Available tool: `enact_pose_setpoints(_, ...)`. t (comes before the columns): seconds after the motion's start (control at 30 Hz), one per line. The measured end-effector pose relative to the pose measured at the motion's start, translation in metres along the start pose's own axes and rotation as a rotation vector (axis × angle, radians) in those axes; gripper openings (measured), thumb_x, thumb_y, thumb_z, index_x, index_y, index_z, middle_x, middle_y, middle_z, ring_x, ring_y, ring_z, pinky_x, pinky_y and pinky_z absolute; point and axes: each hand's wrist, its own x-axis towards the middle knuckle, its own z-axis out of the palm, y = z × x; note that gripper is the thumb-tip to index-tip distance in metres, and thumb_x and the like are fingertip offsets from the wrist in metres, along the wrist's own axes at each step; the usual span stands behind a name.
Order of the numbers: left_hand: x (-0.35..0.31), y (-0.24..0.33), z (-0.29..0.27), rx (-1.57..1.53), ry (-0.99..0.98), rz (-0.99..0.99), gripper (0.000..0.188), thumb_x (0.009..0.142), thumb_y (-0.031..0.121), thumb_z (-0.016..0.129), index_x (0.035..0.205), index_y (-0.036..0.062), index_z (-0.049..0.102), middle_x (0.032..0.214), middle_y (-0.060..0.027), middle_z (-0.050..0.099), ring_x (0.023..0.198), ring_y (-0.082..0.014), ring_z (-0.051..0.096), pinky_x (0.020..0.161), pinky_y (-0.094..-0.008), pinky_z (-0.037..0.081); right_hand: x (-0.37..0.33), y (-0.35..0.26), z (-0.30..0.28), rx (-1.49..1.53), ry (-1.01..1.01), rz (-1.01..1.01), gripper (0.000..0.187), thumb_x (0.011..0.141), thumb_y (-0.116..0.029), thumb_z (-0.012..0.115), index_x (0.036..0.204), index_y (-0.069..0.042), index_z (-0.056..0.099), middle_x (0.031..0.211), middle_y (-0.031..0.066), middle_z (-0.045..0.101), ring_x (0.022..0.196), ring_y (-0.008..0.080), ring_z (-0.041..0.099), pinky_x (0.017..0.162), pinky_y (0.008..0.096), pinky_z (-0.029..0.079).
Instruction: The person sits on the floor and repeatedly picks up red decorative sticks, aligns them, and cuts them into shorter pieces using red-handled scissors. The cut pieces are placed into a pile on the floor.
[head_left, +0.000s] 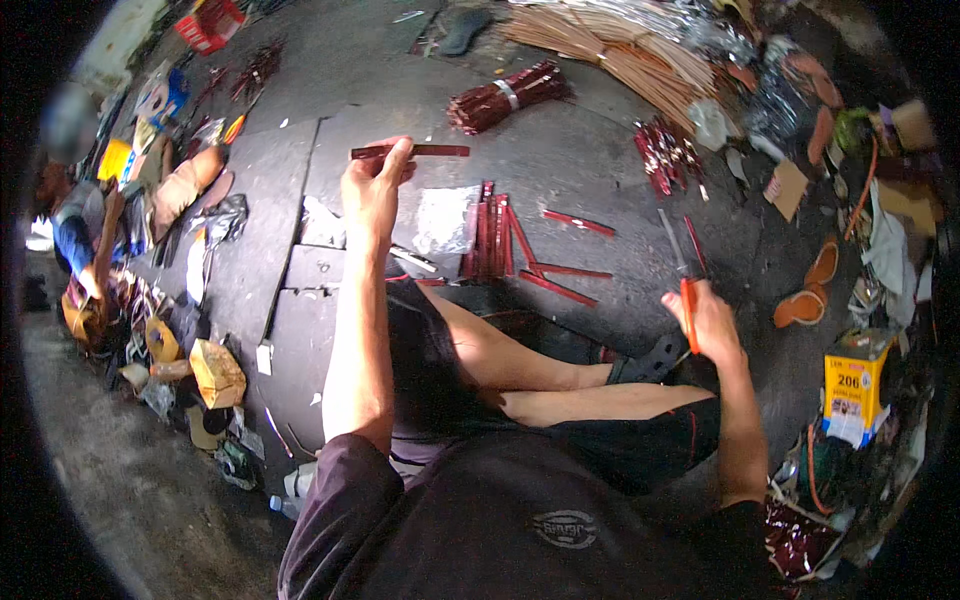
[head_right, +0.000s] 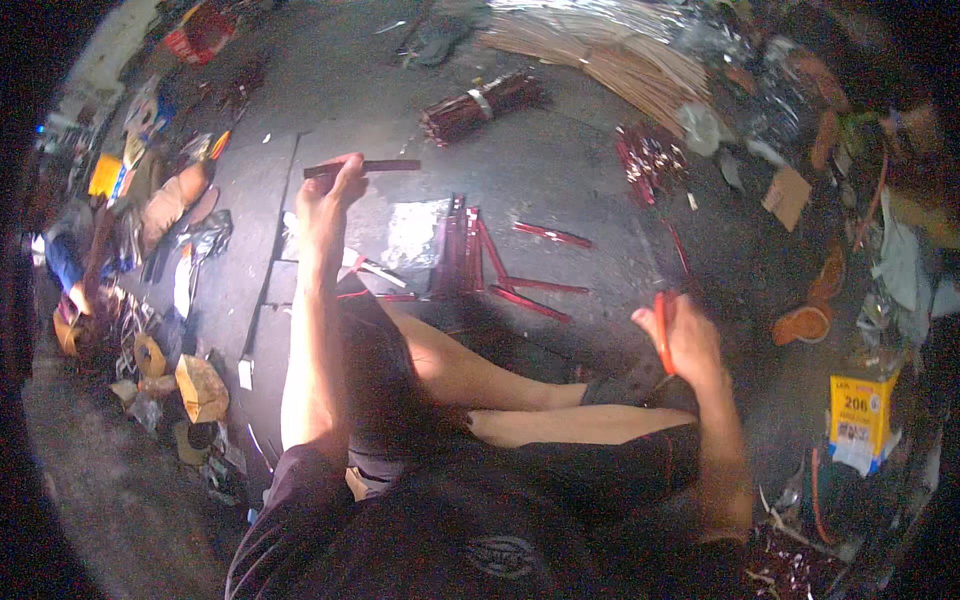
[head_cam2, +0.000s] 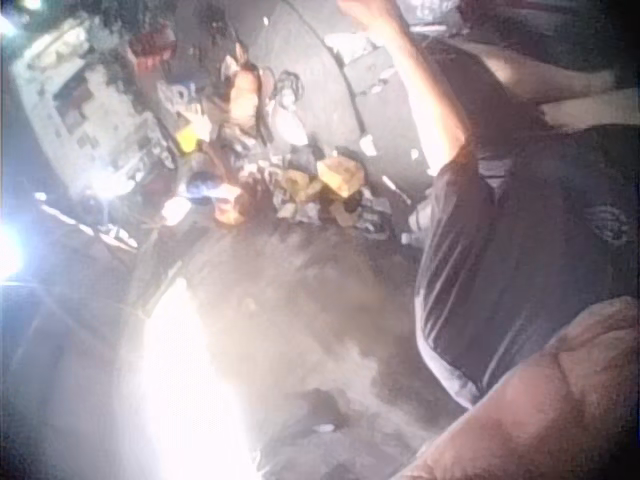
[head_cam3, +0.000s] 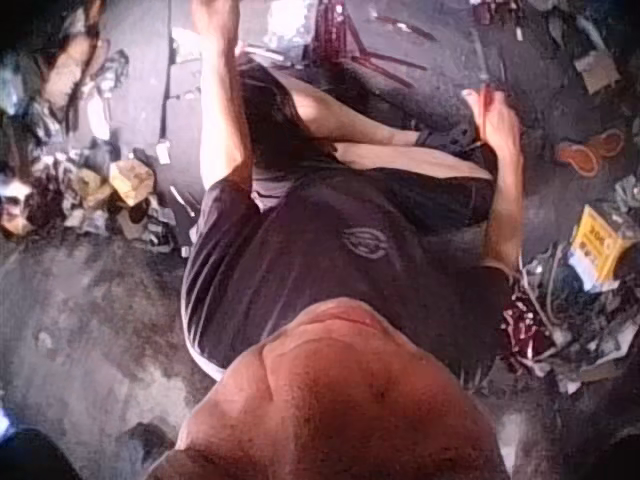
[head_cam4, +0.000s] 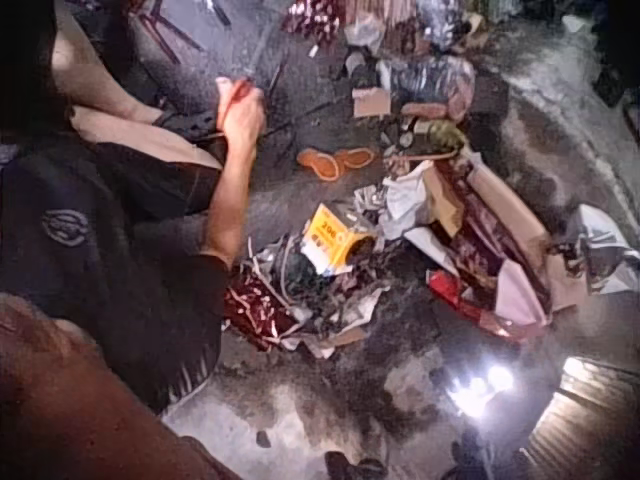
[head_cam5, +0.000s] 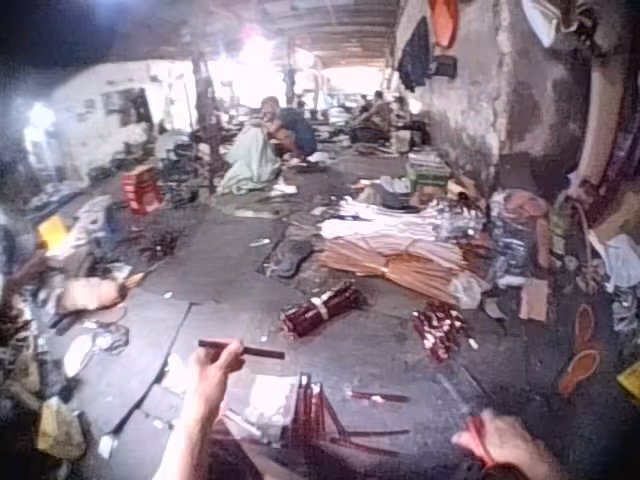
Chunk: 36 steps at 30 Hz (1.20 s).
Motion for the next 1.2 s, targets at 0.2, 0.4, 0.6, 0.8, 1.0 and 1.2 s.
enact_pose_setpoints(0.2, 0.020, -0.066, -0.041, -0.406, -0.010, -0.231, 0.021, 0.092, 0.020, 0.070, 0.100, 0.0017, 0.068, 0.085, -0.0017, 0.066, 0.076, -0.0106, 0.060, 0.077, -0.0251, 0.050, 0.097, 0.073, 0.036, -0.294, 0.201, -0.009, 0.060, 0.079, -0.047, 0.073, 0.109, 0.003, 0.060, 0.107, 0.0306, 0.065, 0.102, 0.0440, 0.063, 0.088, 0.0488, 0.050)
enact_pose_setpoints(0.4, 0.026, -0.060, -0.025, -0.549, -0.023, -0.247, 0.022, 0.094, 0.020, 0.067, 0.105, 0.0008, 0.068, 0.084, -0.0024, 0.066, 0.077, -0.0109, 0.061, 0.075, -0.0248, 0.050, 0.113, -0.108, 0.040, 0.267, 0.288, -0.531, 0.021, 0.087, -0.022, 0.067, 0.100, -0.006, 0.071, 0.102, 0.0156, 0.068, 0.099, 0.0327, 0.065, 0.087, 0.0427, 0.050)
enact_pose_setpoints(0.6, 0.024, -0.060, -0.024, -0.442, -0.104, -0.207, 0.027, 0.096, 0.022, 0.065, 0.112, 0.0002, 0.066, 0.094, -0.0036, 0.066, 0.084, -0.0106, 0.061, 0.078, -0.0249, 0.050, 0.134, -0.292, 0.153, 0.265, 0.036, -0.993, 0.016, 0.081, -0.005, 0.061, 0.095, -0.003, 0.068, 0.100, 0.0181, 0.065, 0.103, 0.0357, 0.061, 0.091, 0.0436, 0.049)
enact_pose_setpoints(0.8, 0.024, -0.060, -0.022, -0.453, -0.066, -0.266, 0.026, 0.096, 0.021, 0.064, 0.114, 0.0027, 0.066, 0.089, -0.0014, 0.066, 0.084, -0.0098, 0.061, 0.078, -0.0244, 0.050, 0.169, -0.302, 0.231, 0.132, 0.194, -0.876, 0.037, 0.090, -0.009, 0.047, 0.125, -0.005, 0.059, 0.131, 0.0262, 0.053, 0.106, 0.0403, 0.062, 0.091, 0.0451, 0.053)
enact_pose_setpoints(1.0, 0.018, -0.049, -0.010, -0.453, -0.118, -0.253, 0.024, 0.096, 0.019, 0.064, 0.110, -0.0001, 0.065, 0.084, -0.0016, 0.063, 0.077, -0.0098, 0.059, 0.075, -0.0239, 0.049, 0.154, -0.309, 0.209, 0.228, 0.137, -0.716, 0.026, 0.088, -0.003, 0.048, 0.113, 0.002, 0.050, 0.118, 0.0284, 0.052, 0.091, 0.0452, 0.064, 0.073, 0.0512, 0.053)
enact_pose_setpoints(1.2, 0.025, -0.062, -0.014, -0.484, -0.141, -0.222, 0.022, 0.096, 0.018, 0.063, 0.109, 0.0009, 0.066, 0.086, -0.0025, 0.065, 0.077, -0.0100, 0.060, 0.074, -0.0248, 0.050, 0.165, -0.318, 0.217, 0.161, 0.269, -0.726, 0.021, 0.089, -0.016, 0.052, 0.105, -0.002, 0.053, 0.092, 0.0215, 0.066, 0.088, 0.0401, 0.066, 0.071, 0.0513, 0.053)
